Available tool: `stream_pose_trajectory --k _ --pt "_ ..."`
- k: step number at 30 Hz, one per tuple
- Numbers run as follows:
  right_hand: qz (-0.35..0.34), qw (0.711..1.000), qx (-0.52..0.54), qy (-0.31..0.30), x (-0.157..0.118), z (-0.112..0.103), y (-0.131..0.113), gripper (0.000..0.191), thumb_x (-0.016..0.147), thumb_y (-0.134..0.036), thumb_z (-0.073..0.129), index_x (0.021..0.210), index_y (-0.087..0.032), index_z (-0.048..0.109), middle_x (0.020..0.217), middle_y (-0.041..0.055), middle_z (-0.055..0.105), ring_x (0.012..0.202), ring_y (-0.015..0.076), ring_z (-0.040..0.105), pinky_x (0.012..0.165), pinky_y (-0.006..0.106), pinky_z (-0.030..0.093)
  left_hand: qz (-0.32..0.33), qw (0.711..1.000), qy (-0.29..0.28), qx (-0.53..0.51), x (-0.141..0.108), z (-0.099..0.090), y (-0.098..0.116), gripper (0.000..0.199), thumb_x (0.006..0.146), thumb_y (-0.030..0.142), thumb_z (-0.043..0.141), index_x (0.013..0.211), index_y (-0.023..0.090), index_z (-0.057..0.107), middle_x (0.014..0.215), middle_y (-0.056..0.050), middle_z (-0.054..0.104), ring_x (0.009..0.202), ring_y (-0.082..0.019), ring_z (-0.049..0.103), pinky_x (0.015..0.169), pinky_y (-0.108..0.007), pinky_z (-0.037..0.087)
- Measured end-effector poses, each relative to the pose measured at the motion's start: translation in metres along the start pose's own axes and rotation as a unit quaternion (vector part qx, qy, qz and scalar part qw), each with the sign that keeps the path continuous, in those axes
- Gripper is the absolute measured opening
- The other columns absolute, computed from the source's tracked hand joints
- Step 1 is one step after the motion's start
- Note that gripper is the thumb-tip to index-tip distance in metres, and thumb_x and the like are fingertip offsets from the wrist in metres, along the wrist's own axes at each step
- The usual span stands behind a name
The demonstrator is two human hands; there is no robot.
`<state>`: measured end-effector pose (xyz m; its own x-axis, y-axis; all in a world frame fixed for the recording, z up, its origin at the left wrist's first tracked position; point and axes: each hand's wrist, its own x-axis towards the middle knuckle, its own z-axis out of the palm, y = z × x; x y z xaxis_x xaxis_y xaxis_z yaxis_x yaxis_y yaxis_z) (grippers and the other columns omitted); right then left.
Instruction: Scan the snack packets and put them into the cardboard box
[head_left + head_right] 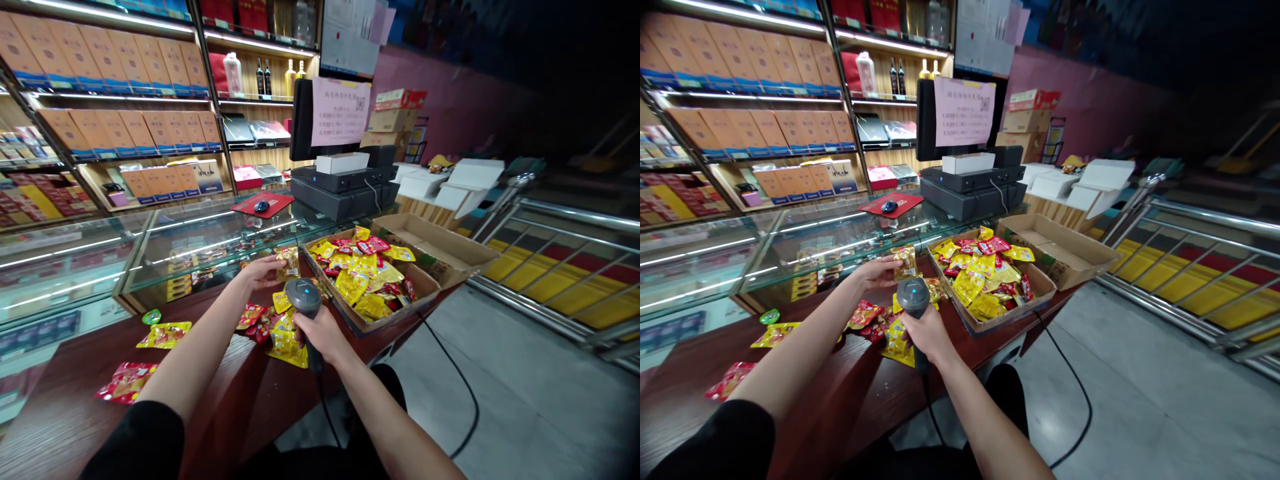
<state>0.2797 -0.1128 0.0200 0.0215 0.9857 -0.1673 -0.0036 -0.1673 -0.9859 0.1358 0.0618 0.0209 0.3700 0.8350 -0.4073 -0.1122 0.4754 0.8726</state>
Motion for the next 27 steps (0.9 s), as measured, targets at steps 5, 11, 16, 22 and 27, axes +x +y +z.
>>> stream_pose_trajectory --k 5,11,16,22,27 --pt "-0.004 1.0 -0.008 -0.004 0.0 -0.002 0.0 0.009 0.066 -0.022 0.054 0.059 -0.02 0.051 0.04 -0.0043 0.051 0.034 0.0102 0.047 0.036 0.021 0.04 0.001 1.0 0.0 0.004 0.004 0.001 -0.003 0.048 0.059 0.021 0.082 0.103 0.025 0.063 0.099 -0.004 0.069 0.078 -0.015 0.065 0.074 -0.031 0.052" --pt "-0.003 1.0 -0.007 0.003 -0.001 -0.002 0.0 0.008 0.067 -0.023 0.054 0.06 -0.018 0.053 0.043 -0.0031 0.053 0.037 0.0119 0.05 0.039 0.023 0.042 0.004 1.0 0.009 0.001 0.002 0.004 -0.002 0.05 0.06 0.021 0.081 0.106 0.023 0.063 0.1 -0.007 0.069 0.08 -0.017 0.066 0.074 -0.032 0.052" --pt "-0.134 0.989 -0.011 0.055 0.012 -0.013 -0.005 0.017 0.063 -0.02 0.06 0.079 -0.016 0.065 0.082 0.0026 0.069 0.079 0.0188 0.063 0.073 0.03 0.05 -0.005 1.0 -0.006 0.017 -0.009 0.005 -0.002 0.048 0.058 0.025 0.083 0.102 0.025 0.064 0.089 -0.002 0.07 0.071 -0.013 0.065 0.072 -0.033 0.054" --pt "-0.083 0.992 0.071 0.057 0.039 -0.038 -0.029 0.025 0.059 -0.02 0.061 0.083 -0.017 0.068 0.085 0.0013 0.07 0.085 0.0179 0.062 0.079 0.028 0.045 0.008 0.998 -0.062 0.031 -0.022 0.028 -0.004 0.044 0.057 0.027 0.084 0.096 0.018 0.066 0.09 -0.007 0.07 0.074 -0.017 0.067 0.072 -0.033 0.056" --pt "-0.073 0.991 0.099 0.049 0.043 -0.074 -0.048 0.028 0.056 -0.016 0.06 0.083 -0.017 0.07 0.071 -0.0018 0.068 0.066 0.0124 0.057 0.066 0.024 0.043 0.01 0.997 -0.071 0.041 -0.014 0.068 0.0 0.038 0.06 0.026 0.082 0.093 0.017 0.067 0.085 -0.006 0.071 0.069 -0.016 0.067 0.065 -0.029 0.056"
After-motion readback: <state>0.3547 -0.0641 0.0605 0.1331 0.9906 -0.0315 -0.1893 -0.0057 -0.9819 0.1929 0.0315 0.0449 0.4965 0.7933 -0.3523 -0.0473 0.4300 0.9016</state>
